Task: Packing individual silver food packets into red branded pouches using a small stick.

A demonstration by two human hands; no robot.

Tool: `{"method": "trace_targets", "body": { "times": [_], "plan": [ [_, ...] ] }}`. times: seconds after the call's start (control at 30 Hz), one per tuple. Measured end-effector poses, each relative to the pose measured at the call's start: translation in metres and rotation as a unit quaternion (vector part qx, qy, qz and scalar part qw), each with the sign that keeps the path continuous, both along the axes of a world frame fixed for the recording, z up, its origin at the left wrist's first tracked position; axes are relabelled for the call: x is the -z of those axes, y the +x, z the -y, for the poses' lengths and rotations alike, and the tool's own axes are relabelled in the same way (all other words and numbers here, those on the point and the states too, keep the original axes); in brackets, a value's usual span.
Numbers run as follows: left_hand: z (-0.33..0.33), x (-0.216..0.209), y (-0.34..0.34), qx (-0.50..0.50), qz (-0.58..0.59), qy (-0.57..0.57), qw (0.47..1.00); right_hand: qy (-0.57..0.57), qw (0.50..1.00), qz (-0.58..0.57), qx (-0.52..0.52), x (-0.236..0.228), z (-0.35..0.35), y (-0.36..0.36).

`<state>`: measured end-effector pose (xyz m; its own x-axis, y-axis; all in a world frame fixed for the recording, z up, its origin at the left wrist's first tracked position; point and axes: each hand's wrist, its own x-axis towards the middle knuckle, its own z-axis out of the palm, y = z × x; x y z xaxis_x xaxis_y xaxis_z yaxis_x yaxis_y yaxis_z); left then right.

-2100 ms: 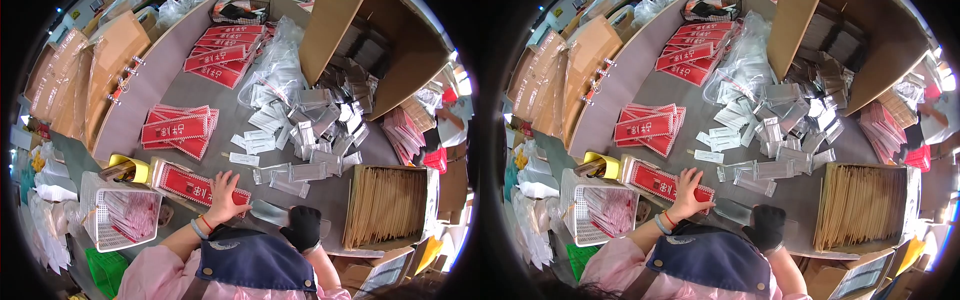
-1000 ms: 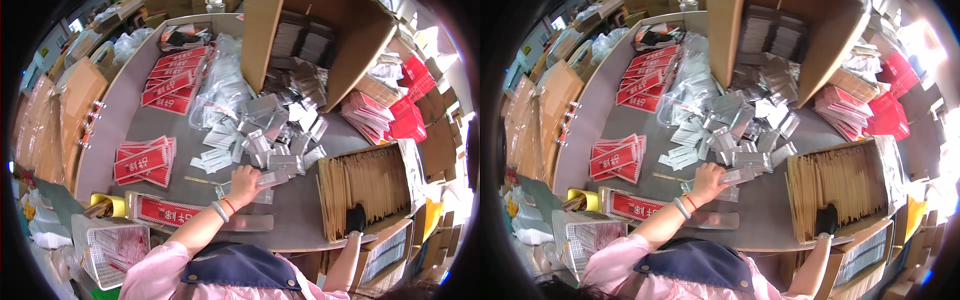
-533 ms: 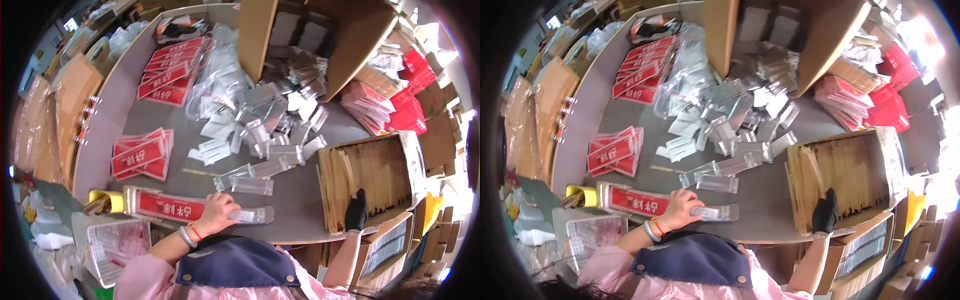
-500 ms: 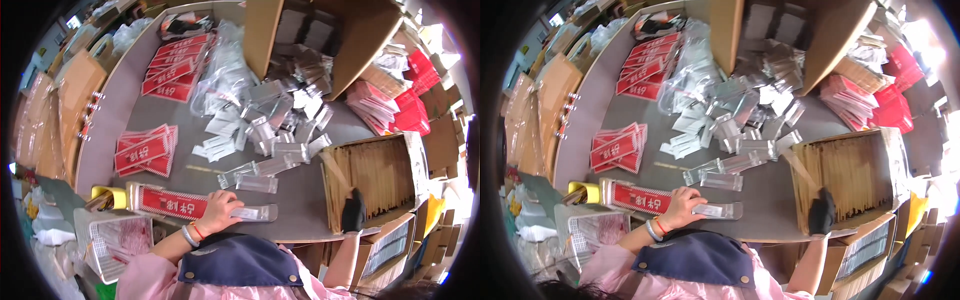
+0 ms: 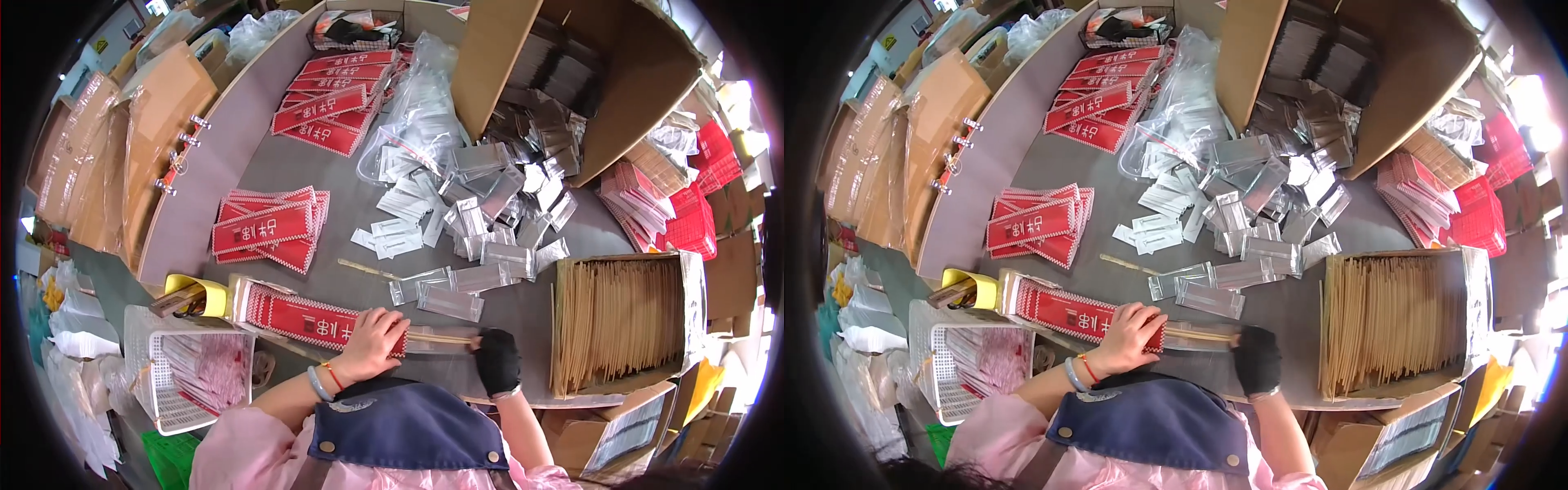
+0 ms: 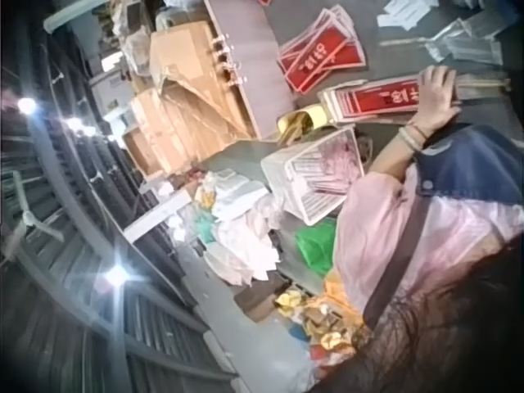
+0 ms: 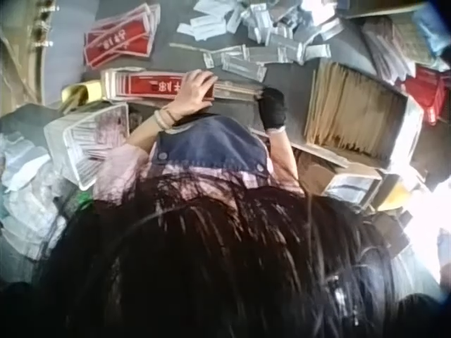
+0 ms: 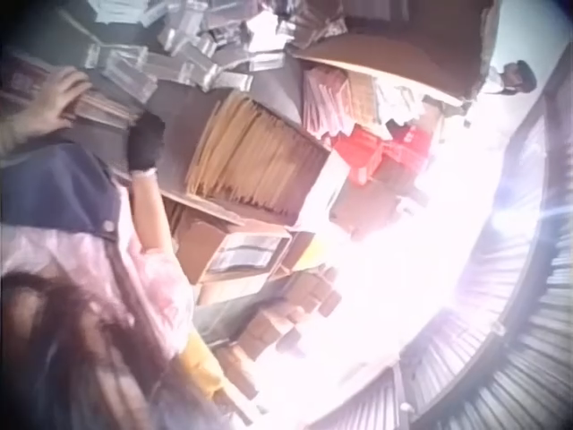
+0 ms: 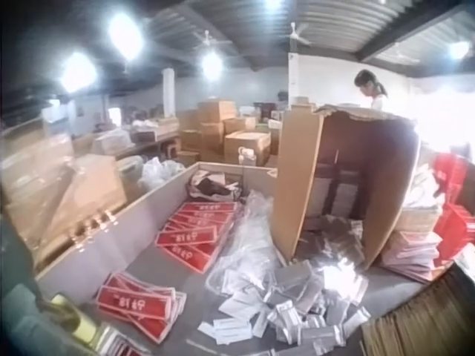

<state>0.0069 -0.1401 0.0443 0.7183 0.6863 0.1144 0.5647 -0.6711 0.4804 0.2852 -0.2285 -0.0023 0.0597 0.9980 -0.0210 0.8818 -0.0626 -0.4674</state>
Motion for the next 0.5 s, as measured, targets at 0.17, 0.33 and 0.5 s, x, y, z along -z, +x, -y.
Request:
{"method": "trace_targets", "body": {
  "times": [0.17,0.33,0.5],
  "plan": [
    [-0.003,0.009,0.020,0.017,0.025,-0.004,1.000,-0.031,0.933,-0.357,0.012,-0.005,-0.015,-0.071],
    [-0.010,0.016,0.019,0.070,-0.021,0.057,0.996,0.078,0.993,-0.008,-0.088,-0.048,-0.029,-0.054],
    [-0.046,-0.051,0.014,0.163,-0.096,0.042,0.981,0.064,0.993,-0.019,-0.098,-0.057,-0.027,-0.038]
  ]
}}
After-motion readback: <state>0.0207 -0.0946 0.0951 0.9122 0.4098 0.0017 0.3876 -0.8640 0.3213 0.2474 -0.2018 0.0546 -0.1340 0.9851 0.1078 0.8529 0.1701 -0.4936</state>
